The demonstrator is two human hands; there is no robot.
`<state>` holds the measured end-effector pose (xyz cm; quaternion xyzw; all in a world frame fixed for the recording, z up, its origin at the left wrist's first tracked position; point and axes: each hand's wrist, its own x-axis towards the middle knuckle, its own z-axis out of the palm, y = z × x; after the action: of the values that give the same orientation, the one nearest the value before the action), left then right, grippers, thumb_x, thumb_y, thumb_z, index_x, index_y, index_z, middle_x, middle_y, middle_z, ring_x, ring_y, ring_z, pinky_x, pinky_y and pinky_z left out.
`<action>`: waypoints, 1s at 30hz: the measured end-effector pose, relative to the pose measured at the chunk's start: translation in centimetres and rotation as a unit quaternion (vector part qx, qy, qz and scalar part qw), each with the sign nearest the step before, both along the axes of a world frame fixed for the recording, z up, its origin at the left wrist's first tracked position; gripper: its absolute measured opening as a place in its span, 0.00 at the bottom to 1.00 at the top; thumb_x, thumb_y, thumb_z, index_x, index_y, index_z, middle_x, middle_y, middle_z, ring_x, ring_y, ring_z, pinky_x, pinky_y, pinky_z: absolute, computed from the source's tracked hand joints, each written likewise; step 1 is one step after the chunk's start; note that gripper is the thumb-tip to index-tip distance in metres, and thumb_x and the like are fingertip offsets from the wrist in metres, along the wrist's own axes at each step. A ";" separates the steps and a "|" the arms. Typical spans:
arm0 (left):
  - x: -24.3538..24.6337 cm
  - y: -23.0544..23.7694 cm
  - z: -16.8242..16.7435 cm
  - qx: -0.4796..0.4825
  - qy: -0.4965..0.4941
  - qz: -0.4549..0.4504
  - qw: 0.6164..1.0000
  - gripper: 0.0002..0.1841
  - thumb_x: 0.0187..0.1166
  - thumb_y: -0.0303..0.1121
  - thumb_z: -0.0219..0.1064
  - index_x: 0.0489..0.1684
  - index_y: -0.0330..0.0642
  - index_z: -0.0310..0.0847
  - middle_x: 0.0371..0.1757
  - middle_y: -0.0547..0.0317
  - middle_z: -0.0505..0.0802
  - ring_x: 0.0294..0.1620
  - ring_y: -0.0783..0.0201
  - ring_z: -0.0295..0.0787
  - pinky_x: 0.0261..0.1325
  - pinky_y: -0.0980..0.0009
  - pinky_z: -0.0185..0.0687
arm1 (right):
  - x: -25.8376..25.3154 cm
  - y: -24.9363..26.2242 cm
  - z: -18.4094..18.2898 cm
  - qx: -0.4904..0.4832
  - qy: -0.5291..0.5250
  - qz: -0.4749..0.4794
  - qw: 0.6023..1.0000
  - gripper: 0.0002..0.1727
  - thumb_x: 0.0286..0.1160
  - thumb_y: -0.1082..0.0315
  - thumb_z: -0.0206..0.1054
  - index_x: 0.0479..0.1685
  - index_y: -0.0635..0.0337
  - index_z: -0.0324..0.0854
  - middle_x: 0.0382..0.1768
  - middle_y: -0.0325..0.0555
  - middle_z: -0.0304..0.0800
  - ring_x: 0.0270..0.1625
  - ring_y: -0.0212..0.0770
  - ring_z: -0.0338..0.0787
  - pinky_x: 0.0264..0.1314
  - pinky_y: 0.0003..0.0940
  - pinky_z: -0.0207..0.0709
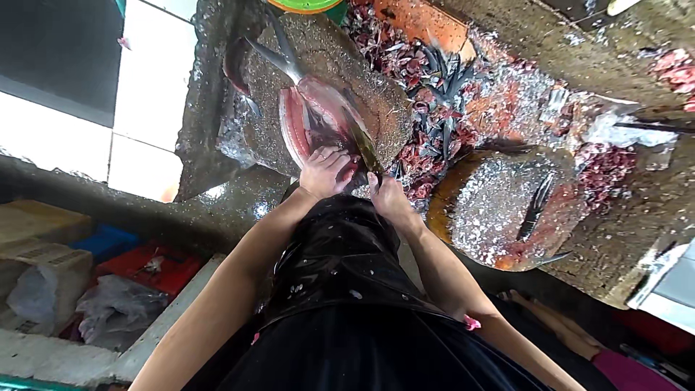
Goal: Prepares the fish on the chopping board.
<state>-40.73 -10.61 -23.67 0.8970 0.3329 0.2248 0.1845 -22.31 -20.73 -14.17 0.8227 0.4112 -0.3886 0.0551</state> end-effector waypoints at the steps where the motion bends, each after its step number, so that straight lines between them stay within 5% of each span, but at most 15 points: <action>1: 0.0 0.0 0.0 -0.002 0.001 -0.002 1.000 0.22 0.79 0.56 0.62 0.56 0.53 0.92 0.62 0.63 0.95 0.72 0.57 0.86 0.80 0.58 0.76 | 0.1 0.4 -0.1 0.005 -0.001 0.001 1.000 0.43 0.87 0.29 0.32 0.41 0.58 0.82 0.31 0.58 0.88 0.35 0.59 0.93 0.34 0.62 0.84; 7: -0.1 -0.1 -0.4 0.008 0.007 -0.008 1.000 0.21 0.76 0.55 0.62 0.53 0.54 0.92 0.57 0.62 0.96 0.71 0.55 0.87 0.79 0.57 0.76 | 1.3 6.4 0.0 -0.019 0.016 0.032 0.999 0.45 0.88 0.30 0.36 0.43 0.65 0.84 0.42 0.62 0.90 0.51 0.62 0.93 0.51 0.64 0.84; 9: 0.0 0.0 -0.5 0.015 0.011 -0.009 1.000 0.21 0.76 0.55 0.62 0.52 0.52 0.92 0.55 0.61 0.97 0.71 0.54 0.87 0.79 0.56 0.76 | 2.4 6.8 0.2 -0.019 0.097 -0.050 0.994 0.44 0.86 0.28 0.39 0.38 0.61 0.82 0.27 0.54 0.84 0.29 0.52 0.88 0.32 0.54 0.82; 11: -0.1 0.0 -0.4 0.015 0.016 -0.008 1.000 0.22 0.79 0.56 0.61 0.52 0.51 0.91 0.55 0.59 0.97 0.71 0.53 0.87 0.78 0.54 0.77 | 3.9 7.3 0.2 -0.007 0.275 -0.220 0.936 0.39 0.84 0.25 0.41 0.35 0.53 0.76 0.14 0.37 0.70 0.10 0.36 0.70 0.13 0.34 0.72; 13: -0.1 -0.4 -0.1 0.009 0.014 -0.007 1.000 0.23 0.78 0.57 0.63 0.55 0.52 0.92 0.58 0.60 0.96 0.72 0.53 0.87 0.79 0.53 0.77 | 5.2 9.1 0.1 0.036 0.370 -0.358 0.857 0.38 0.83 0.24 0.42 0.34 0.50 0.74 0.12 0.33 0.66 0.07 0.32 0.66 0.09 0.31 0.70; 15: 0.0 -0.2 0.1 0.014 0.009 -0.005 1.000 0.22 0.77 0.56 0.64 0.56 0.52 0.92 0.59 0.60 0.96 0.72 0.54 0.87 0.79 0.54 0.77 | 6.2 11.7 0.3 0.114 0.333 -0.408 0.842 0.38 0.85 0.26 0.41 0.35 0.52 0.77 0.12 0.34 0.69 0.08 0.33 0.68 0.10 0.33 0.71; 18: -0.1 0.0 0.1 0.022 0.010 0.001 1.000 0.22 0.77 0.56 0.64 0.55 0.53 0.92 0.59 0.62 0.96 0.72 0.56 0.87 0.79 0.55 0.77 | 7.1 12.2 1.1 0.211 0.252 -0.334 0.883 0.30 0.89 0.36 0.52 0.49 0.56 0.80 0.23 0.40 0.86 0.17 0.38 0.85 0.21 0.38 0.86; 19: 0.0 -0.1 0.1 0.024 0.008 0.003 1.000 0.22 0.76 0.56 0.65 0.55 0.53 0.92 0.59 0.62 0.96 0.72 0.56 0.87 0.79 0.55 0.77 | 7.1 11.6 1.6 0.197 0.261 -0.308 0.894 0.27 0.88 0.40 0.58 0.56 0.57 0.80 0.27 0.41 0.87 0.21 0.39 0.88 0.26 0.39 0.89; 21: 0.0 -0.2 0.1 0.021 0.012 0.007 1.000 0.22 0.77 0.56 0.64 0.55 0.54 0.92 0.59 0.62 0.96 0.72 0.56 0.87 0.79 0.56 0.77 | 6.7 10.5 1.8 0.140 0.247 -0.255 0.924 0.25 0.84 0.41 0.63 0.58 0.54 0.78 0.24 0.39 0.81 0.18 0.36 0.81 0.22 0.35 0.83; 23: 0.0 -0.3 0.2 0.017 0.015 0.007 1.000 0.22 0.77 0.57 0.63 0.55 0.54 0.92 0.59 0.62 0.96 0.72 0.56 0.87 0.78 0.56 0.78 | 6.0 9.9 1.6 0.114 0.126 -0.137 0.976 0.33 0.85 0.32 0.53 0.47 0.54 0.82 0.24 0.42 0.81 0.19 0.39 0.81 0.21 0.39 0.80; 25: 0.0 0.1 0.1 0.025 0.014 0.007 1.000 0.22 0.77 0.57 0.63 0.54 0.54 0.92 0.57 0.62 0.96 0.71 0.57 0.87 0.78 0.56 0.78 | 5.6 10.6 2.1 0.091 -0.035 0.023 0.995 0.39 0.86 0.32 0.43 0.52 0.58 0.87 0.47 0.59 0.92 0.50 0.59 0.93 0.50 0.64 0.84; 26: 0.0 0.0 0.0 0.027 0.011 0.006 1.000 0.22 0.76 0.57 0.63 0.53 0.54 0.92 0.57 0.62 0.96 0.71 0.57 0.87 0.78 0.56 0.78 | 5.3 10.9 2.5 0.076 -0.093 0.080 0.990 0.40 0.86 0.32 0.41 0.53 0.58 0.87 0.52 0.63 0.91 0.58 0.65 0.92 0.54 0.70 0.82; 30: -0.1 0.0 -0.1 0.021 0.020 -0.002 1.000 0.22 0.75 0.57 0.65 0.54 0.54 0.91 0.57 0.62 0.96 0.72 0.57 0.86 0.78 0.56 0.78 | 4.8 12.8 4.2 0.045 -0.195 0.197 0.960 0.40 0.87 0.34 0.40 0.48 0.61 0.85 0.48 0.67 0.91 0.56 0.71 0.91 0.48 0.72 0.81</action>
<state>-40.84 -10.61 -23.75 0.9057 0.3300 0.2134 0.1589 -17.51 -7.93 -10.00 0.7870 0.5632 -0.1834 0.1727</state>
